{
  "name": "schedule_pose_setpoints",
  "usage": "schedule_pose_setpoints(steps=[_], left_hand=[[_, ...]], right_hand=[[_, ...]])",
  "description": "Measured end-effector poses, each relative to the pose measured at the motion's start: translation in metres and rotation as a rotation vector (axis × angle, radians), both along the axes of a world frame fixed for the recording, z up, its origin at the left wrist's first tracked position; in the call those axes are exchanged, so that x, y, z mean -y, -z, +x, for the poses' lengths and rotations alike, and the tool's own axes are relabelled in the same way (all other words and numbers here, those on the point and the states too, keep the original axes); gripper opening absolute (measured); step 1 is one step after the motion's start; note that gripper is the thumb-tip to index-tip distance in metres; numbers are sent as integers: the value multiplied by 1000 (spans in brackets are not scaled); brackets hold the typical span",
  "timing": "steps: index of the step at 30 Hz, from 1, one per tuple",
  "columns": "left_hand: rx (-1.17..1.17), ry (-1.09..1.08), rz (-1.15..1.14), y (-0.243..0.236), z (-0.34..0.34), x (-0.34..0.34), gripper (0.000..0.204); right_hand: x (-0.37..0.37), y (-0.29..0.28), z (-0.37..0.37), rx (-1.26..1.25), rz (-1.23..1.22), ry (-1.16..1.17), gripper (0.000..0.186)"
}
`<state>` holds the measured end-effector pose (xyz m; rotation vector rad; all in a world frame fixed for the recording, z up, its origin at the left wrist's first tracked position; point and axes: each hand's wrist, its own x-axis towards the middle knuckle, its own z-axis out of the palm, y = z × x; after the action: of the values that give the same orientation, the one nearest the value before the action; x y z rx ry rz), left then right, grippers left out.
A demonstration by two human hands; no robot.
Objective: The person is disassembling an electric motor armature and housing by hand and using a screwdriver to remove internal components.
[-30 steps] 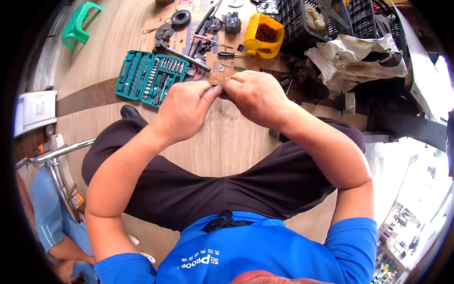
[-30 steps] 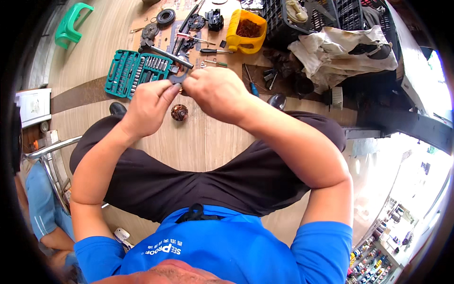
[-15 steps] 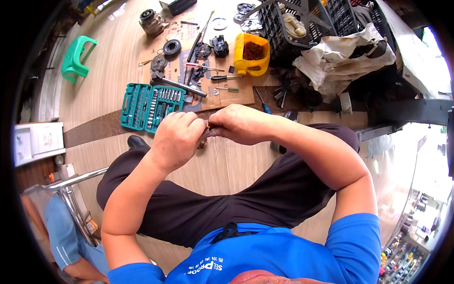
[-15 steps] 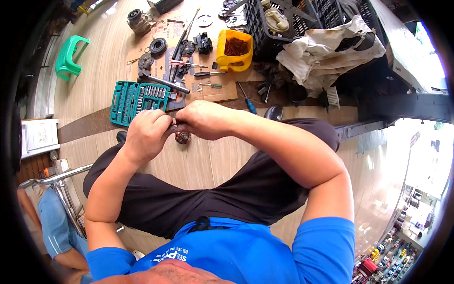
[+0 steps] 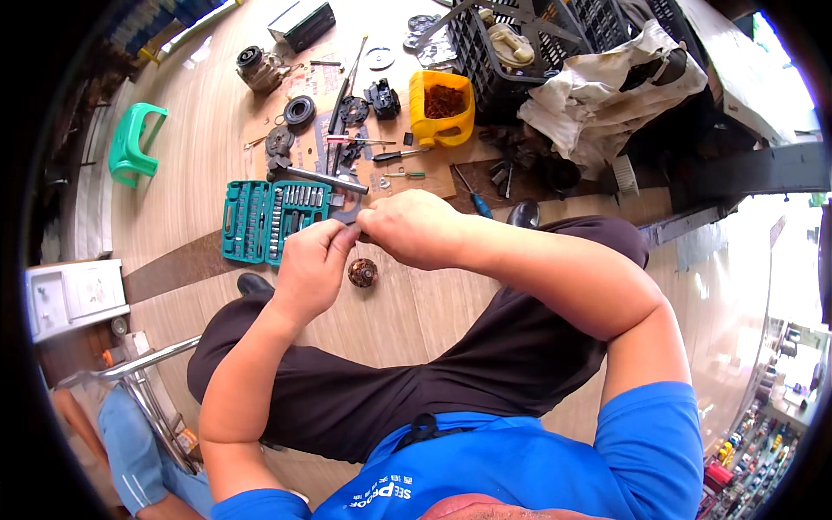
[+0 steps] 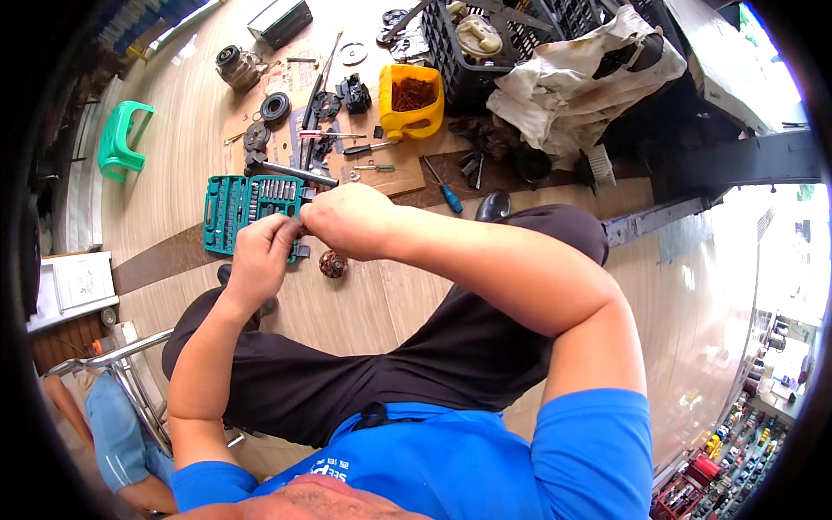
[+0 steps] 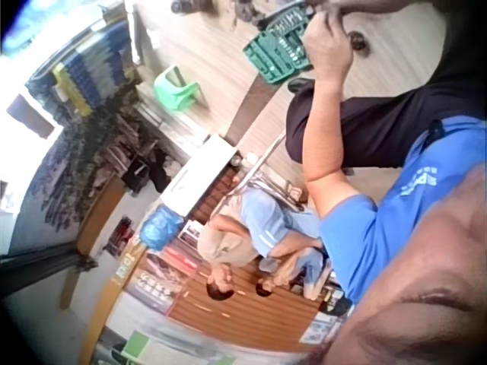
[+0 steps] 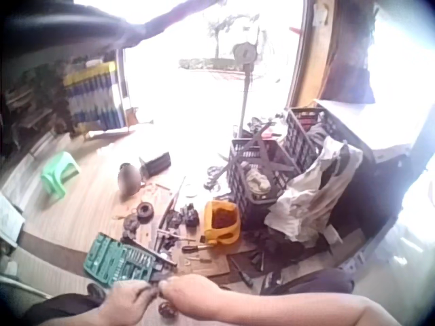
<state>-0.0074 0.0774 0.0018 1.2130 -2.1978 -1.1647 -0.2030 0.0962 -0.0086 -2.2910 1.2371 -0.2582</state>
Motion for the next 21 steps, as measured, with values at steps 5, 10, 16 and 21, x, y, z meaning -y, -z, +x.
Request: schedule_pose_setpoints(steps=[5, 10, 16, 21], left_hand=[[77, 289, -617, -9, 4, 6, 20], [119, 386, -790, -5, 10, 9, 15], [195, 432, -810, -10, 11, 10, 11], [69, 233, -559, -7, 8, 6, 12]], right_hand=[[6, -1, -13, 274, 268, -80, 17], [4, -17, -14, 285, 511, -84, 21], [1, -11, -11, 208, 246, -137, 18], [2, -15, -6, 80, 137, -26, 17]])
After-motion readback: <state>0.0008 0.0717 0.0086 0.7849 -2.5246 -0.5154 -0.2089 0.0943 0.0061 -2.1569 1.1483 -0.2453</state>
